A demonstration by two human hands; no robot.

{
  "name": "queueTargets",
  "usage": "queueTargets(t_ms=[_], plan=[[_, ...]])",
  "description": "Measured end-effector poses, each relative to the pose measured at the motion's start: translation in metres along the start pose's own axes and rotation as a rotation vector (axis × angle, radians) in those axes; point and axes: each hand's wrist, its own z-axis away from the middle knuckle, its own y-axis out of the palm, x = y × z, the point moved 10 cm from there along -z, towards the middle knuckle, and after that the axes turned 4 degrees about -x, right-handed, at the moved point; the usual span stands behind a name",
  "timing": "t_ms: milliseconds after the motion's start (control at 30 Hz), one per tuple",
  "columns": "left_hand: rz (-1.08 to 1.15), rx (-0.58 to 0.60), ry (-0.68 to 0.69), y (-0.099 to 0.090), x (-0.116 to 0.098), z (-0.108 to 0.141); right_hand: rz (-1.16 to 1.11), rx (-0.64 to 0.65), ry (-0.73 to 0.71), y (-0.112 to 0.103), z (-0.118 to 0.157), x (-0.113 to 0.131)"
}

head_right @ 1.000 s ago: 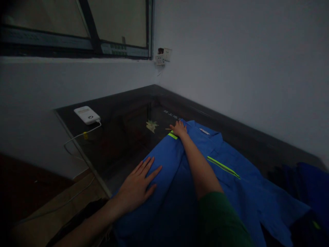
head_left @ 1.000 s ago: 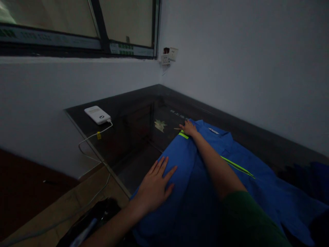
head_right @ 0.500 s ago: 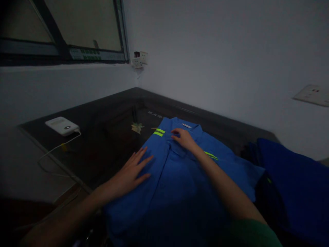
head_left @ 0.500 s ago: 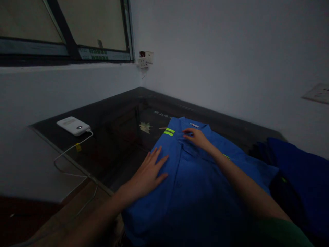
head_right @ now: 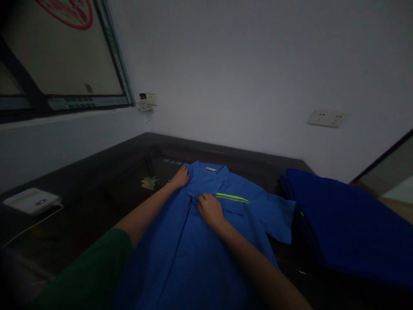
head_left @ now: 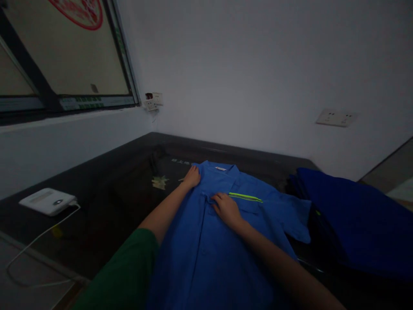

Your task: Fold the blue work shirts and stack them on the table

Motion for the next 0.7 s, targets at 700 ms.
queueTargets(t_ms=[700], plan=[[0.367,-0.082,0.287,-0.029,-0.018,0.026,0.003,0.016,0.029,-0.004,-0.006,0.008]])
